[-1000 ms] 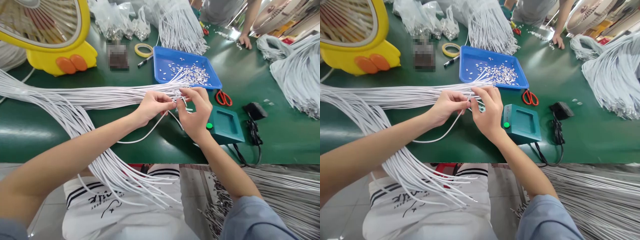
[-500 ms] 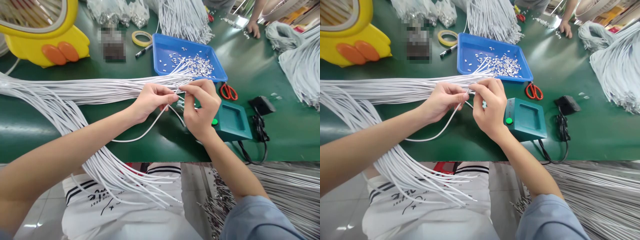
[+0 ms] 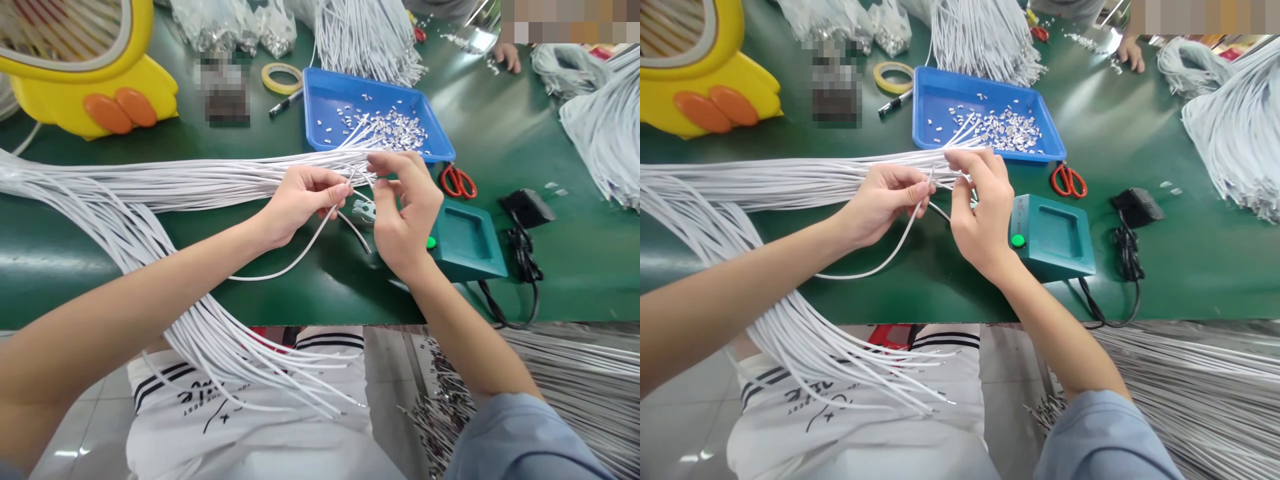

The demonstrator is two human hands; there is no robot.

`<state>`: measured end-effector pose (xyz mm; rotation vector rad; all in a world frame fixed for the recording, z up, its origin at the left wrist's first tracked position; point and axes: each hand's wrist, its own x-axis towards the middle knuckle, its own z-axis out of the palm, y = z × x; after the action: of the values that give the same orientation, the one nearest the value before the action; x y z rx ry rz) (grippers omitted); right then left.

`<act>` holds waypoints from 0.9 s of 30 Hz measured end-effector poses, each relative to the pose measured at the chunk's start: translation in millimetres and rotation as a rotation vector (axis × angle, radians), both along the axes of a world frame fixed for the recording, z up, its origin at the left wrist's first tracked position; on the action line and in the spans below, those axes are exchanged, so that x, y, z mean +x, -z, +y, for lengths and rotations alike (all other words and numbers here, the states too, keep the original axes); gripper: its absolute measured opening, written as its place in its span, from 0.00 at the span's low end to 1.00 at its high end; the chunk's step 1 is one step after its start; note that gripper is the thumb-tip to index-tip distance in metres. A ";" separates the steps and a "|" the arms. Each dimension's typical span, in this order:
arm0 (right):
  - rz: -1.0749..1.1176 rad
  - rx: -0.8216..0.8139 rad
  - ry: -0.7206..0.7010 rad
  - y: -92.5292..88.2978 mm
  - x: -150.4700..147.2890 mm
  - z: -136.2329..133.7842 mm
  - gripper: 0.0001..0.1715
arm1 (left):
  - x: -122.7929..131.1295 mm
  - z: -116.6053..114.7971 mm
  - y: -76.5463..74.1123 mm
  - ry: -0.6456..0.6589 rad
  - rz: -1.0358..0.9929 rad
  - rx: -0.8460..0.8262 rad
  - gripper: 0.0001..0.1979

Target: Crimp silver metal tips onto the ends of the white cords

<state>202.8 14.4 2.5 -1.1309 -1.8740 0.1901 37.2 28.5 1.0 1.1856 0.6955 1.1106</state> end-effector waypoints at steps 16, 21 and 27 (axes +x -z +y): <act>0.070 0.045 -0.047 0.5 -0.6 -0.7 0.16 | 0.4 0.9 3.3 -0.029 -0.010 0.050 0.18; 0.058 0.060 -0.034 0.3 -0.3 -1.9 0.15 | -1.3 3.3 7.1 -0.100 0.030 0.121 0.16; 0.082 0.099 -0.047 1.0 -1.0 -2.3 0.15 | -1.2 5.1 10.9 -0.130 0.047 0.212 0.16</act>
<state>201.8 12.0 1.5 -0.9983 -1.8181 0.1654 36.0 33.6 -9.9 1.3647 0.7121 1.2928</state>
